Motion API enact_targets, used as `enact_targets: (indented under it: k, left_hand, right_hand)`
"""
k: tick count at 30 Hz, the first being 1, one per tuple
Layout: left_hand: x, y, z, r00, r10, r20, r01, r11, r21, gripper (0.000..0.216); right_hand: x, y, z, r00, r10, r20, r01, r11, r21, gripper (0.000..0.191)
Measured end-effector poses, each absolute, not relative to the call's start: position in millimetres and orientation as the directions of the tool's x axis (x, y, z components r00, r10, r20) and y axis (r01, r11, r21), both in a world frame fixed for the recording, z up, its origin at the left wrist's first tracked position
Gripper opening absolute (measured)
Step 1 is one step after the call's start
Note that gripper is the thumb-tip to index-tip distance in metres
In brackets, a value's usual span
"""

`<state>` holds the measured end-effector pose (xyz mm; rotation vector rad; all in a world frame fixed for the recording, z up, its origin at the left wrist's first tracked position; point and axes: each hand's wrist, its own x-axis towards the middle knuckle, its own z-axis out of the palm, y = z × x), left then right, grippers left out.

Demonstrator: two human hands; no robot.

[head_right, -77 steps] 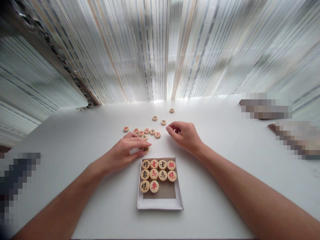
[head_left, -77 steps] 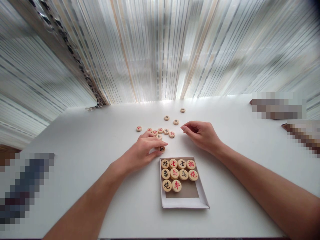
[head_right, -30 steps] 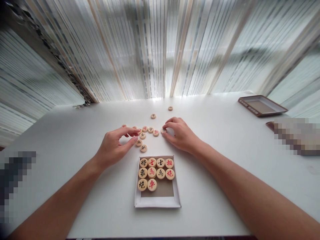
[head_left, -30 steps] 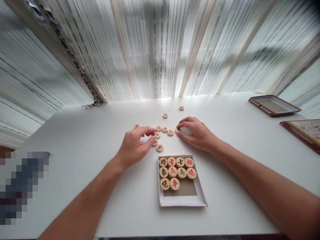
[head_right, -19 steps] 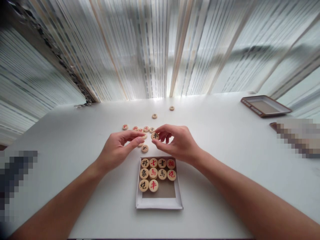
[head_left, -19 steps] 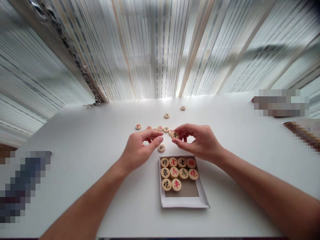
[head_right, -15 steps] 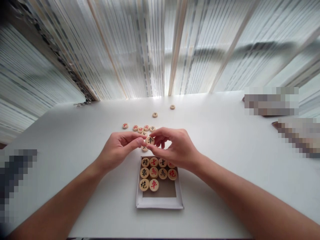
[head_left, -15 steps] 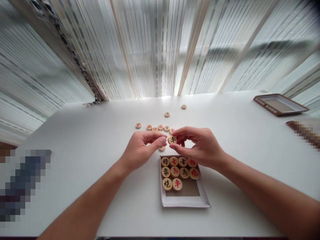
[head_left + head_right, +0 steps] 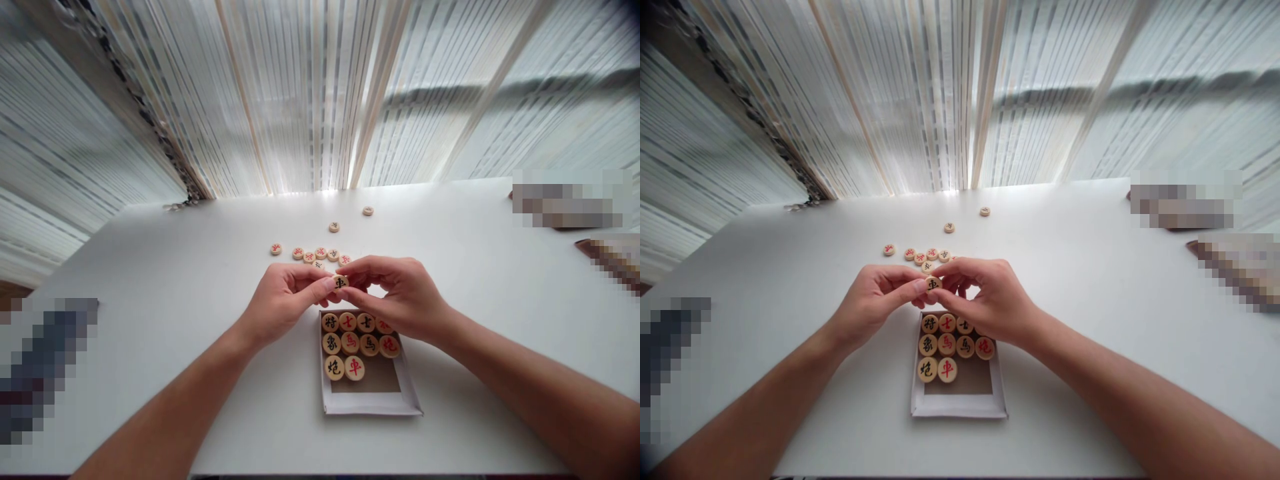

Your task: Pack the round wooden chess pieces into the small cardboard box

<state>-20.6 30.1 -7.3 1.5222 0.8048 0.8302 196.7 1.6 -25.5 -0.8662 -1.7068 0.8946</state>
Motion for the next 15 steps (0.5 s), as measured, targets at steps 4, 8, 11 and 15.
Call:
enact_targets:
  k: [4,8,11,15]
  left_hand:
    - [-18.8,29.4,-7.1,0.509,0.858,0.065,0.021,-0.088,0.996,0.017]
    - [-16.2,27.4,-8.7,0.472,0.877,0.095,-0.017,-0.098,0.995,0.021]
    - [-15.1,25.8,-10.4,0.474,0.874,0.111,-0.031,-0.109,0.994,0.023]
    - [-14.4,24.1,-10.7,0.469,0.875,0.122,-0.021,-0.127,0.992,0.024]
  right_hand:
    - [194.0,0.7,-23.4,-0.217,0.918,0.333,0.014,0.344,-0.939,0.019]
    - [191.3,0.3,-21.4,-0.189,0.952,0.239,-0.101,0.223,-0.969,0.024]
    - [190.2,0.0,-18.7,-0.176,0.963,0.206,-0.15,0.18,-0.972,0.025]
    - [189.6,-0.9,-14.0,-0.165,0.973,0.161,-0.172,0.133,-0.976,0.027]
